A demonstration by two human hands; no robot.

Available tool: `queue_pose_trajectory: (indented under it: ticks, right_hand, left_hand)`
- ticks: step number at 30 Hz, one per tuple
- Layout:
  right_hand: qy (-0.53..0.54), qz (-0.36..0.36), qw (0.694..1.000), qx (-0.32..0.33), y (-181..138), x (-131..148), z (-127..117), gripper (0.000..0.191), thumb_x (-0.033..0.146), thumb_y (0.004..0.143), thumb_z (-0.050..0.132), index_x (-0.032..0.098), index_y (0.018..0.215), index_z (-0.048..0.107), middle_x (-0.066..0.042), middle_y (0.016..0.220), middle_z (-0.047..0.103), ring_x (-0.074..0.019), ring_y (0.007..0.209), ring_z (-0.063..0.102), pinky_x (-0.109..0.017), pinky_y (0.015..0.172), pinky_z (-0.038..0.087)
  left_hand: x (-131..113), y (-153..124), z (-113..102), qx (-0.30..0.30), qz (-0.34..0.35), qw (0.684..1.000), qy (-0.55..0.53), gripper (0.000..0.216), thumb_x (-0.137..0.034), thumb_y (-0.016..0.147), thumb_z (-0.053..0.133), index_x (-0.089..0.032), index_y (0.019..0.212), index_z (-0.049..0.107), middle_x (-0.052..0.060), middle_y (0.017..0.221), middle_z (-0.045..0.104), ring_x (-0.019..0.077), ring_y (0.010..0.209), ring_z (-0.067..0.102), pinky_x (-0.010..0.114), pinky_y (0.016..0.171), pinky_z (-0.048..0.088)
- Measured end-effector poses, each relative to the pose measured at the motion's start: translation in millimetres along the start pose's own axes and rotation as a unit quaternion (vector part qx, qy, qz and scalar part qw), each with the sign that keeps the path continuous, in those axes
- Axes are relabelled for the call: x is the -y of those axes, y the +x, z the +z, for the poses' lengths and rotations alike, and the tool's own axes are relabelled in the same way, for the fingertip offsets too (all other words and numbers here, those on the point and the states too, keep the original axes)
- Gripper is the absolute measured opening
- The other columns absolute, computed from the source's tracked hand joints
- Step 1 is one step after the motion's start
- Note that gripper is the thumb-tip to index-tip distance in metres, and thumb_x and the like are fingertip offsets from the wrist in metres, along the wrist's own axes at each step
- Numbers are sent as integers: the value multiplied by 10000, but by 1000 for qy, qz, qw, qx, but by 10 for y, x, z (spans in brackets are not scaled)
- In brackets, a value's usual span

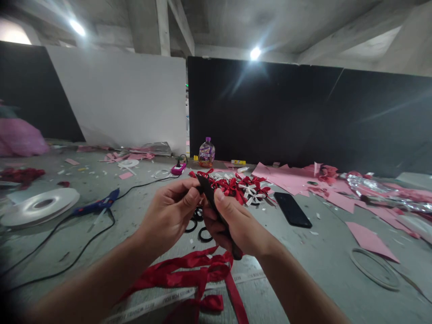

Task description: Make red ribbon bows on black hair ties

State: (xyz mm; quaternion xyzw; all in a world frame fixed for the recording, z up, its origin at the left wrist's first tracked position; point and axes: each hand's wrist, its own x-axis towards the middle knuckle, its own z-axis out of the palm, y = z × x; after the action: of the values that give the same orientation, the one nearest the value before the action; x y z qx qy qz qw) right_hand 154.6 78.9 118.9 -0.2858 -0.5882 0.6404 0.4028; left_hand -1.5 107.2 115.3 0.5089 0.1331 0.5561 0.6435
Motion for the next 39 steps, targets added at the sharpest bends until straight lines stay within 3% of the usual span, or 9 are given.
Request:
queue_pose_trajectory:
  ticks: [6,18,28,39]
  right_hand:
    - [9,-8,1000,-15,20,-2,-15,505,682,895,439,209,722,396,91,569,333,-22,347,265,-137,301,220]
    - [-9,8,999,-42,39,-3,-12,588,785,819,459,213,706,385,97,548,328,-19,341,240,-146,286,192]
    - [-38,-9,999,-18,38,16,-36,568,755,869,411,212,706,379,94,560,309,-23,364,217,-148,292,196]
    - [-68,-4,998,-16,22,20,-59,552,729,906,362,211,718,388,87,580,300,-29,371,219,-146,282,196]
  left_hand:
    - [12,20,42,2,-46,996,-78,286,-299,698,852,-217,962,778,10,828,734,85,772,651,192,796,504]
    - [-3,16,100,-18,-67,987,-143,265,-213,658,875,-208,911,793,2,768,741,48,688,654,101,670,506]
    - [-51,11,144,-97,-101,978,-157,222,-155,659,856,-178,865,776,-12,780,729,29,612,626,100,588,492]
    - [-65,27,110,-90,-41,991,-92,223,-231,650,874,-178,838,765,-37,666,677,5,540,545,100,550,451]
